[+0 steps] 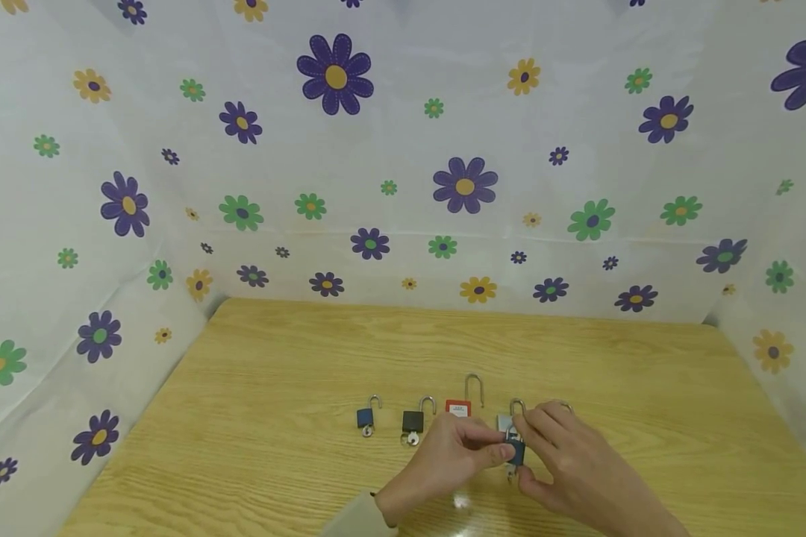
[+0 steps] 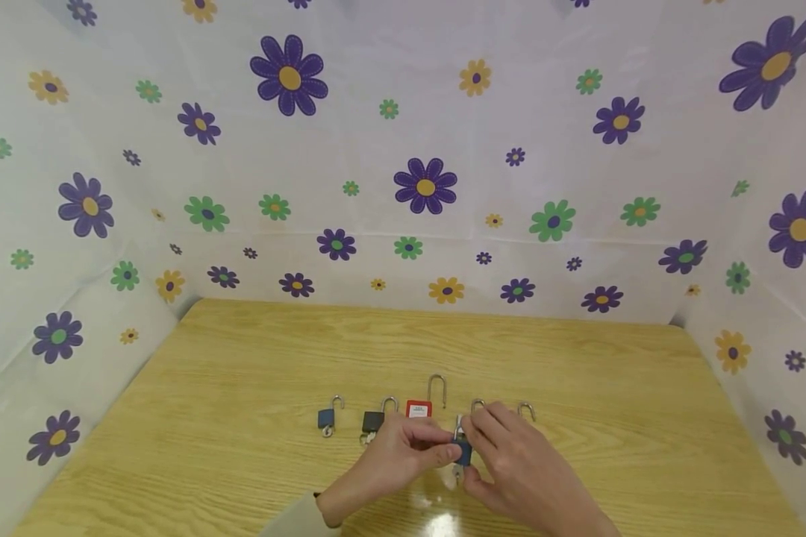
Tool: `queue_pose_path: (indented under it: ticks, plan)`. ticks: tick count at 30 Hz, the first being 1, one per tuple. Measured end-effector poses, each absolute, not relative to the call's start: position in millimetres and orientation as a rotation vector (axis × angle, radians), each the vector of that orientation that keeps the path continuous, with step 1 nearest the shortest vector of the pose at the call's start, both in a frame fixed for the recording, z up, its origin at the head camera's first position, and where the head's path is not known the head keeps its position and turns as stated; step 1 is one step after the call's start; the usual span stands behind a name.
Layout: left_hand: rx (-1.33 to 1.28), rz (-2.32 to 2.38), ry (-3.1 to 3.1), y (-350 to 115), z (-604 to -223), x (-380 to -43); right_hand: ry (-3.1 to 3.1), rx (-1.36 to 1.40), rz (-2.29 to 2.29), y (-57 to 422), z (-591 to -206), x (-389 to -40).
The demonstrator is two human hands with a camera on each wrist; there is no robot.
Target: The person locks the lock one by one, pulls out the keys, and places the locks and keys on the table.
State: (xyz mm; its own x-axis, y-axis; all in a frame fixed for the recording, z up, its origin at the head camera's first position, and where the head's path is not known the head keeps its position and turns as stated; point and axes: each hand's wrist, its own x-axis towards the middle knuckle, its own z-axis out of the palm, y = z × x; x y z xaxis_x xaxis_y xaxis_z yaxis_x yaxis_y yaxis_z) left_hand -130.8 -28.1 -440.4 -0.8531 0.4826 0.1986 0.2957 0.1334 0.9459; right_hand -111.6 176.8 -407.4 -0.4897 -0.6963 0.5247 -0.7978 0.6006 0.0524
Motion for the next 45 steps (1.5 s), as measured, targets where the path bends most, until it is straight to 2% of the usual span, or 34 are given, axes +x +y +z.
queue_pose_path:
  ticks: [39,45]
  plan:
    - [0.656,1.806,2.192,-30.1,-449.8,-125.4,-2.326,1.224,0.372,172.1,-417.1,-109.1]
    - [0.65,1.797,2.26,-29.9,-448.2,-128.5,-2.336,1.14,0.392,171.9,-419.0,-110.3]
